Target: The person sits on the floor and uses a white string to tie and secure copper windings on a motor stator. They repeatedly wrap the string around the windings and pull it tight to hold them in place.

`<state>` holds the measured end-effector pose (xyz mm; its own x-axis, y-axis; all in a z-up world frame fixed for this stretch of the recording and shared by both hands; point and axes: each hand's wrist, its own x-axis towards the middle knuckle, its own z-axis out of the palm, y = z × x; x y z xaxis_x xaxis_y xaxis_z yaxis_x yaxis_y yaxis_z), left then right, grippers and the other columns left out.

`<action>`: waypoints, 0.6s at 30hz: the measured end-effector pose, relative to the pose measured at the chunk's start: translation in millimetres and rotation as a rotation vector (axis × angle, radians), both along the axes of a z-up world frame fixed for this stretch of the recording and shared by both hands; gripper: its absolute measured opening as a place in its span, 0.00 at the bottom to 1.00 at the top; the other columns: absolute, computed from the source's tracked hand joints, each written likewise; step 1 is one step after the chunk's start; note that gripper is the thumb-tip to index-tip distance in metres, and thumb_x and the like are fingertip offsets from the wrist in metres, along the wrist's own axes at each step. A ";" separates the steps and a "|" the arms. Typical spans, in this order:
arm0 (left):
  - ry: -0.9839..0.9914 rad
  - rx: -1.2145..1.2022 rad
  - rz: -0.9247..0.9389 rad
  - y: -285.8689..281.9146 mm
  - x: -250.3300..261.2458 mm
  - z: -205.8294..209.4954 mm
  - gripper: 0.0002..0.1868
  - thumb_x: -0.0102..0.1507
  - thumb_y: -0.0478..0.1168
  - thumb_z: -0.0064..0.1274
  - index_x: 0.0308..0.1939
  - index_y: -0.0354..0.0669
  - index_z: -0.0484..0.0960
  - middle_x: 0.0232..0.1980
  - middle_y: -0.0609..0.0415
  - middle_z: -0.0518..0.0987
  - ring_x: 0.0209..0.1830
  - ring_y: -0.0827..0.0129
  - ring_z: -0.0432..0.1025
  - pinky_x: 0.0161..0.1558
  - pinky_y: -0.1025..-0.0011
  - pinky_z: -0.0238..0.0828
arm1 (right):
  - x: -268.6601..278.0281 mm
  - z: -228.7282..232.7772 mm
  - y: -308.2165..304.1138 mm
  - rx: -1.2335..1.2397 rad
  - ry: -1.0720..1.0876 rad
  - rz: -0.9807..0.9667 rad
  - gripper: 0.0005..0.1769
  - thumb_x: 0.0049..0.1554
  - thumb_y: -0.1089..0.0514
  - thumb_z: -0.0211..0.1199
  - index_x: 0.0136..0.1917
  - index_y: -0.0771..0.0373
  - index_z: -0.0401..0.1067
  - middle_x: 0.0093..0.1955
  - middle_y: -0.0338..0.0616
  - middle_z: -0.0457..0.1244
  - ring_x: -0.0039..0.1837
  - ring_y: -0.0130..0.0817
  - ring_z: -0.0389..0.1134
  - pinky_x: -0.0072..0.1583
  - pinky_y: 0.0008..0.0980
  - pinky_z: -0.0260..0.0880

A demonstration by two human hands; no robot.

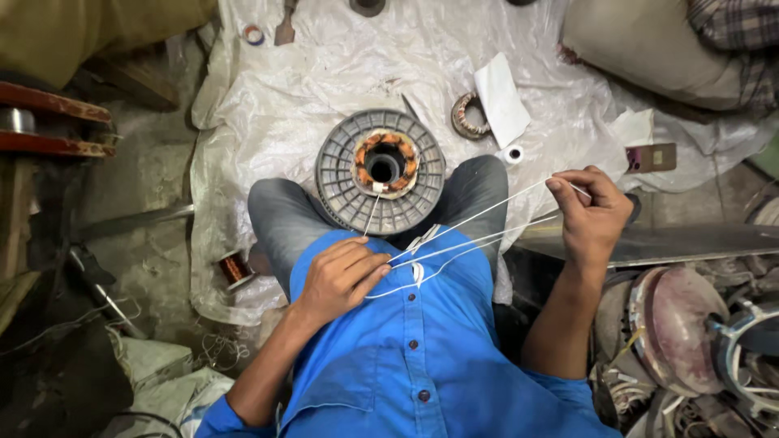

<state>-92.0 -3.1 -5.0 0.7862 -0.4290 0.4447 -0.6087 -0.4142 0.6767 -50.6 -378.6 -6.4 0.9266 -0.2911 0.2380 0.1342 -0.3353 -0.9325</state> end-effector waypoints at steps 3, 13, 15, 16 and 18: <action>0.029 -0.031 0.030 -6.0 5.7 14.8 0.12 0.61 0.38 0.64 0.46 0.37 0.85 0.46 0.49 0.83 0.44 0.58 0.79 0.46 0.64 0.76 | 2.2 -0.7 8.8 0.124 -0.061 0.080 0.03 0.62 0.66 0.68 0.46 0.67 0.75 0.39 0.35 0.65 0.38 0.20 0.63 0.41 0.21 0.62; 0.197 -0.216 -0.207 -10.6 6.9 -25.4 0.08 0.60 0.35 0.63 0.38 0.33 0.83 0.39 0.47 0.82 0.37 0.55 0.76 0.41 0.59 0.72 | 2.7 18.9 114.9 -0.267 -0.109 0.944 0.09 0.49 0.61 0.78 0.44 0.63 0.82 0.33 0.41 0.63 0.33 0.33 0.64 0.36 0.33 0.60; 0.328 -0.420 -0.263 18.2 -4.8 -53.2 0.05 0.62 0.30 0.56 0.39 0.31 0.84 0.41 0.49 0.86 0.33 0.61 0.78 0.38 0.63 0.72 | 9.1 15.5 101.0 -0.313 -0.117 0.843 0.09 0.49 0.61 0.77 0.44 0.63 0.81 0.32 0.40 0.63 0.33 0.31 0.64 0.36 0.32 0.60; 0.287 -0.512 -0.168 38.2 -8.7 -65.7 0.04 0.64 0.30 0.53 0.39 0.32 0.83 0.38 0.52 0.85 0.33 0.62 0.77 0.40 0.63 0.73 | 13.2 13.2 89.0 -0.331 -0.115 0.792 0.10 0.48 0.61 0.76 0.44 0.63 0.81 0.32 0.39 0.63 0.33 0.31 0.64 0.36 0.32 0.60; 0.413 -0.665 0.135 81.1 -14.3 -83.6 0.08 0.67 0.31 0.51 0.35 0.32 0.83 0.33 0.51 0.83 0.31 0.63 0.77 0.38 0.63 0.75 | 21.3 9.3 59.2 -0.343 -0.193 0.701 0.12 0.49 0.60 0.73 0.47 0.63 0.80 0.36 0.39 0.66 0.37 0.28 0.65 0.38 0.29 0.62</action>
<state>-106.3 78.0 -88.7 0.9697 -0.0653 0.2352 -0.2278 0.1042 0.9681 -29.3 -319.4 2.9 0.8000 0.4616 0.3833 0.5679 -0.3764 -0.7320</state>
